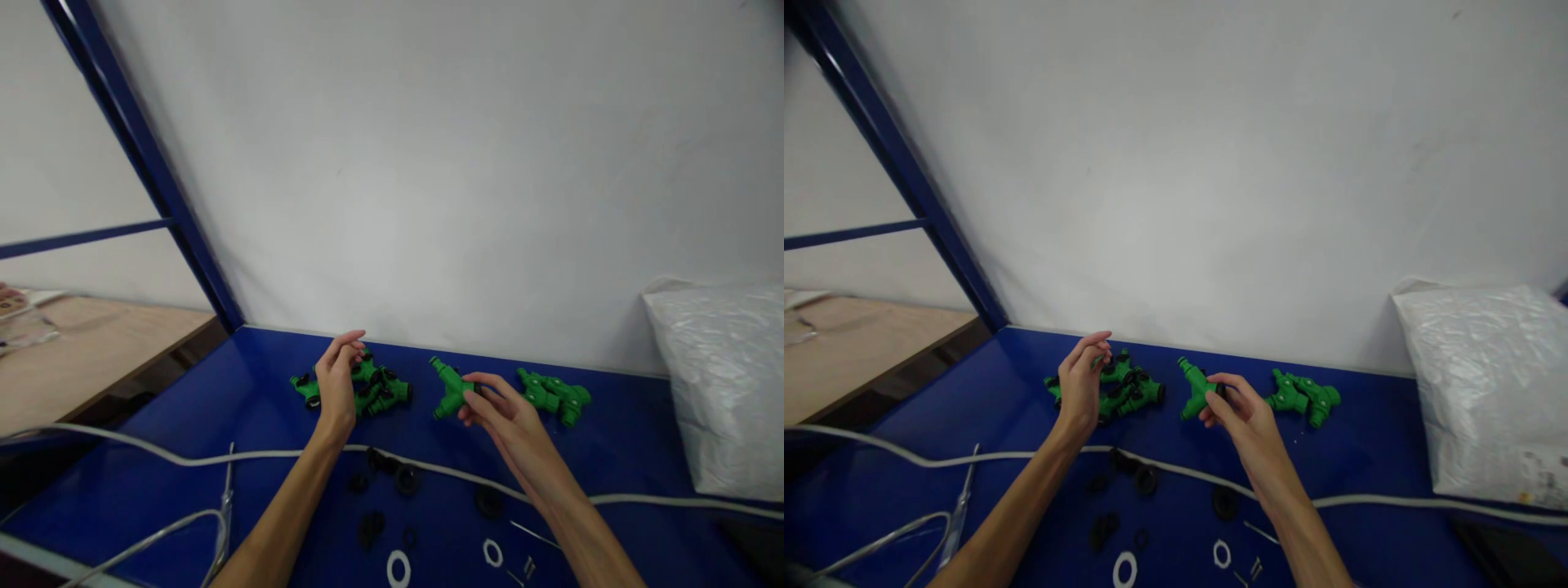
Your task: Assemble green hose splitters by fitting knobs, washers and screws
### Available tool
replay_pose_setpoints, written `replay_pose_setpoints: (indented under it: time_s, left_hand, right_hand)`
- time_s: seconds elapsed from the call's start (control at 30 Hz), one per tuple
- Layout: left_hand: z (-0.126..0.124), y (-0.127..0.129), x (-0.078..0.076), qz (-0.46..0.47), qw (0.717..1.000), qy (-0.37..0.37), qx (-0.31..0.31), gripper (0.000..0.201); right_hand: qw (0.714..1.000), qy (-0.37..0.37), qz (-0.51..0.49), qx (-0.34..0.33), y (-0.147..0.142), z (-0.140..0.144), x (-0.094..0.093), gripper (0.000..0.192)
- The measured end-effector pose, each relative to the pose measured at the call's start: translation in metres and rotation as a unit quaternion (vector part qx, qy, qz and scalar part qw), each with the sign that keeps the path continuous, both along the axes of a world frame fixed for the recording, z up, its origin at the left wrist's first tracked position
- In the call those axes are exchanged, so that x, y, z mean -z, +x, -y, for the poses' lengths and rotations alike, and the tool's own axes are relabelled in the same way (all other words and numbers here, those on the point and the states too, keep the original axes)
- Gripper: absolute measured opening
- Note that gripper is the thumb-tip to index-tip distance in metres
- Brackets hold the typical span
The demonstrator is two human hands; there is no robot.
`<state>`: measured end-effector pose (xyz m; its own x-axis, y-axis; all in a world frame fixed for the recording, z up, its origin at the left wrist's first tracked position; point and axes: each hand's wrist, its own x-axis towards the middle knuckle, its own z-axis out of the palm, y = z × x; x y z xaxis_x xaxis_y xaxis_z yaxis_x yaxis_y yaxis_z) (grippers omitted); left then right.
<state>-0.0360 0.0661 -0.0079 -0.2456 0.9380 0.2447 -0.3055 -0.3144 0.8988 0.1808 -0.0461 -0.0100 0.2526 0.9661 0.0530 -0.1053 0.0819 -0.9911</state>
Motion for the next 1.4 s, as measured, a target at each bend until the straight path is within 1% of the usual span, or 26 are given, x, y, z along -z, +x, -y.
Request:
replay_pose_setpoints:
  time_s: [0.07, 0.13, 0.3, 0.37, 0.47, 0.53, 0.6, 0.67, 0.7, 0.77, 0.83, 0.9, 0.97, 1.03, 1.17, 1.4]
  left_hand:
    - [-0.003, -0.003, -0.001, 0.0, 1.0, 0.004, -0.014, 0.023]
    - [-0.005, -0.006, -0.001, -0.002, 1.0, 0.007, -0.024, 0.023]
    - [-0.009, -0.013, -0.002, -0.018, 0.998, 0.018, -0.056, 0.026]
    - [-0.009, -0.017, -0.005, -0.03, 0.997, 0.027, -0.07, 0.026]
    - [-0.005, -0.022, -0.013, -0.062, 0.994, 0.045, -0.077, 0.025]
    - [0.004, -0.027, -0.019, -0.094, 0.992, 0.053, -0.065, 0.023]
    - [0.019, -0.033, -0.02, -0.132, 0.989, 0.056, -0.041, 0.021]
    - [0.041, -0.042, -0.017, -0.178, 0.983, 0.053, -0.014, 0.02]
    - [0.053, -0.048, -0.014, -0.232, 0.971, 0.055, -0.014, 0.021]
    - [0.079, -0.058, -0.005, -0.318, 0.947, 0.048, -0.014, 0.023]
    - [0.101, -0.067, 0.005, -0.376, 0.926, 0.027, -0.004, 0.026]
    - [0.117, -0.073, 0.013, -0.412, 0.911, 0.025, -0.008, 0.025]
    - [0.126, -0.077, 0.02, -0.432, 0.901, 0.023, -0.011, 0.024]
    - [0.128, -0.077, 0.024, -0.445, 0.895, 0.018, -0.011, 0.024]
    - [0.124, -0.075, 0.029, -0.458, 0.889, 0.006, 0.001, 0.026]
    - [0.114, -0.07, 0.032, -0.479, 0.877, 0.004, 0.025, 0.028]
  right_hand:
    - [0.999, 0.017, 0.039, -0.006, 0.0, 0.001, 0.0, 0.032]
    - [0.996, 0.035, 0.077, -0.014, -0.001, 0.001, 0.002, 0.03]
    - [0.981, 0.065, 0.177, -0.042, -0.001, -0.003, 0.02, 0.029]
    - [0.972, 0.068, 0.22, -0.053, -0.002, -0.005, 0.026, 0.027]
    - [0.953, 0.084, 0.283, -0.072, -0.003, -0.006, 0.027, 0.014]
    - [0.941, 0.092, 0.315, -0.081, -0.002, -0.006, 0.025, 0.008]
    - [0.934, 0.09, 0.338, -0.075, 0.001, -0.005, 0.024, 0.01]
    - [0.929, 0.085, 0.356, -0.062, 0.004, -0.005, 0.025, 0.015]
    - [0.926, 0.082, 0.363, -0.058, 0.005, -0.005, 0.026, 0.016]
    - [0.924, 0.078, 0.372, -0.051, 0.004, -0.006, 0.03, 0.015]
    - [0.925, 0.075, 0.37, -0.043, 0.0, -0.008, 0.033, 0.013]
    - [0.931, 0.069, 0.358, -0.036, -0.008, -0.009, 0.034, 0.015]
    - [0.938, 0.064, 0.338, -0.041, -0.016, -0.009, 0.033, 0.019]
    - [0.946, 0.06, 0.313, -0.06, -0.023, -0.008, 0.031, 0.022]
    - [0.955, 0.062, 0.275, -0.088, -0.03, -0.004, 0.027, 0.025]
    - [0.957, 0.079, 0.273, -0.057, -0.033, -0.005, 0.026, 0.036]
